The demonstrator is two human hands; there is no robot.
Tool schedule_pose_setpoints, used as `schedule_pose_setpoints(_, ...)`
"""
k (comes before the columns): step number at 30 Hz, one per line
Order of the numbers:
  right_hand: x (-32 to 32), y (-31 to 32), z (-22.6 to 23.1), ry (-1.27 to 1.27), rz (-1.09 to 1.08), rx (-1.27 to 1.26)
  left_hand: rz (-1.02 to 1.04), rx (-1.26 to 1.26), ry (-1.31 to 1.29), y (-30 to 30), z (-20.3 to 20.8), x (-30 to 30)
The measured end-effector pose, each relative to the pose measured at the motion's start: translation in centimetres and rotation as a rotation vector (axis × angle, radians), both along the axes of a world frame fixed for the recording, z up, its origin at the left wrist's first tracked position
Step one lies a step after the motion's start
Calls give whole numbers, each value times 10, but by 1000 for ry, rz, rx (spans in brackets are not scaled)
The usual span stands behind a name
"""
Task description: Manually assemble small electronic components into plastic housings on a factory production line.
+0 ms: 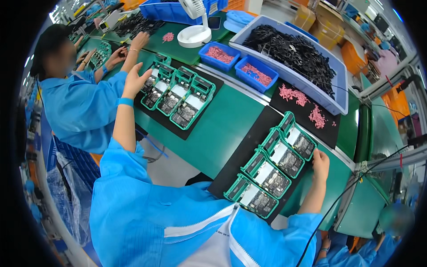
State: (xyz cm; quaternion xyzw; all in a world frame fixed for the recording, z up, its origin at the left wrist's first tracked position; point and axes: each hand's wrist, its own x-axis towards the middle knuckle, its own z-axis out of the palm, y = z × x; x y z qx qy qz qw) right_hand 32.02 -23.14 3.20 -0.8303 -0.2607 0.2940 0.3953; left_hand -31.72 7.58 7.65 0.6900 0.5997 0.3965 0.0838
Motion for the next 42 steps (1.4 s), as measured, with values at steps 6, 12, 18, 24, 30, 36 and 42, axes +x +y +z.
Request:
schedule_pose_setpoints(6, -10, 26, -13, 121, -160, 377, 72, -272, 59, 48, -39, 1)
schedule_pose_setpoints(12, -5, 38, 2, 411, -190, 552, 80, -280, 244, 73, -47, 19)
schedule_pose_setpoints(18, 36, -44, 3, 418, -395, 872, 37, -314, 265, 79, -45, 36)
schedule_pose_setpoints(24, 125, -179, -2, -13, -913, 1047, 22, -272, 247, 71, -40, 57)
schedule_pose_setpoints(30, 201, -251, 22, -228, -1134, 1104, 19, -186, 295, 33, -57, 93)
schedule_pose_setpoints(36, 251, -270, -24, -378, -1292, 701, 8, -174, 275, -49, -46, 163)
schedule_pose_setpoints(42, 247, -281, -38, -868, -1194, 50, -123, -343, -345, -151, -49, 168)
